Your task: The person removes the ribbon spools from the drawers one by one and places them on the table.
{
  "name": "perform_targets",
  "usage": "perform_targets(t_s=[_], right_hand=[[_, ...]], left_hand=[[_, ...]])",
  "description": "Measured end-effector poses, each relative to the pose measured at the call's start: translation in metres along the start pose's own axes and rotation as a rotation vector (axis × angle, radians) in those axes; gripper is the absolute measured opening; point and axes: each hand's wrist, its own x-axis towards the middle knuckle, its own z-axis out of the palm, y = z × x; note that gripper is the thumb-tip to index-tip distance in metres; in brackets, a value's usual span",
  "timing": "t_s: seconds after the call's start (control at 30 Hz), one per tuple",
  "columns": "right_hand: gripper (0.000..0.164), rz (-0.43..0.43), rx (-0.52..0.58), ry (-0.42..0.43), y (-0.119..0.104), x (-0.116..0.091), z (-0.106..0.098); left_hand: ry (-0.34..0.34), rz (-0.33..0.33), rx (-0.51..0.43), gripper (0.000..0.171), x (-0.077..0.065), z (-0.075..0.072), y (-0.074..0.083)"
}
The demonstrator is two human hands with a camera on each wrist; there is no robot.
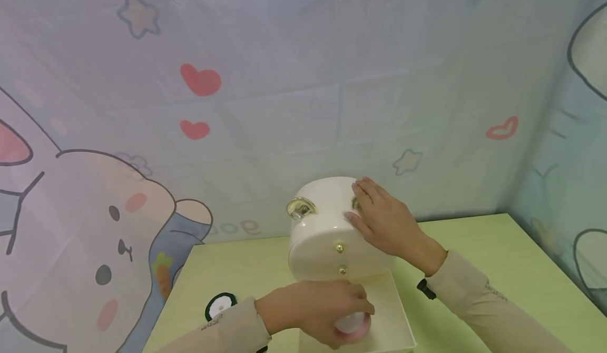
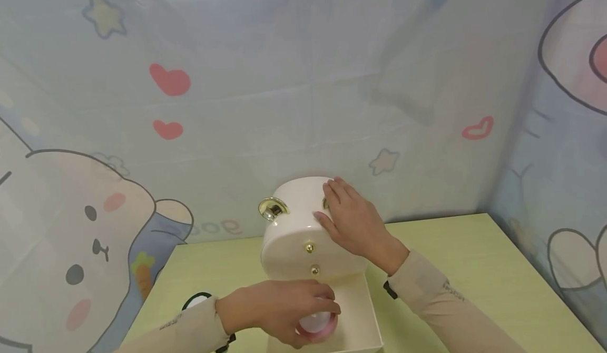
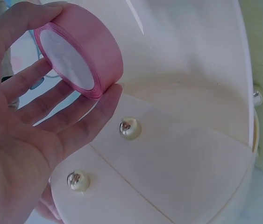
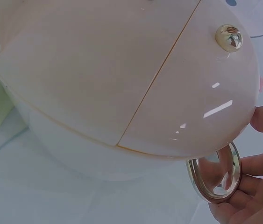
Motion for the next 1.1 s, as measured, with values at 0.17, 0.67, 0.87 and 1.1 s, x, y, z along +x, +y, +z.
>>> perform_targets(t_s=[0.17, 0.67, 0.87, 1.1], right_hand=[[0.065, 0.007, 0.01, -0.012, -0.001, 0.0, -0.001], [0.065, -0.002, 0.014, -0.021, 0.001, 0.0, 0.001], [0.066, -0.005, 0.001, -0.013, 0.003, 0.0, 0.0], [0.067, -0.012, 0.0, -0.025, 0.002, 0.001, -0.002]], left_hand=[[0.061, 0.007, -0.025, 0.044, -0.016, -0.005, 0.0], [0.083, -0.104, -0.08, 0.044, -0.061, -0.003, 0.004], [0.1, -0.161, -0.115, 0.041, -0.074, -0.004, 0.008], [0.037, -0.294, -0.214, 0.046, -0.095, 0.001, 0.013]])
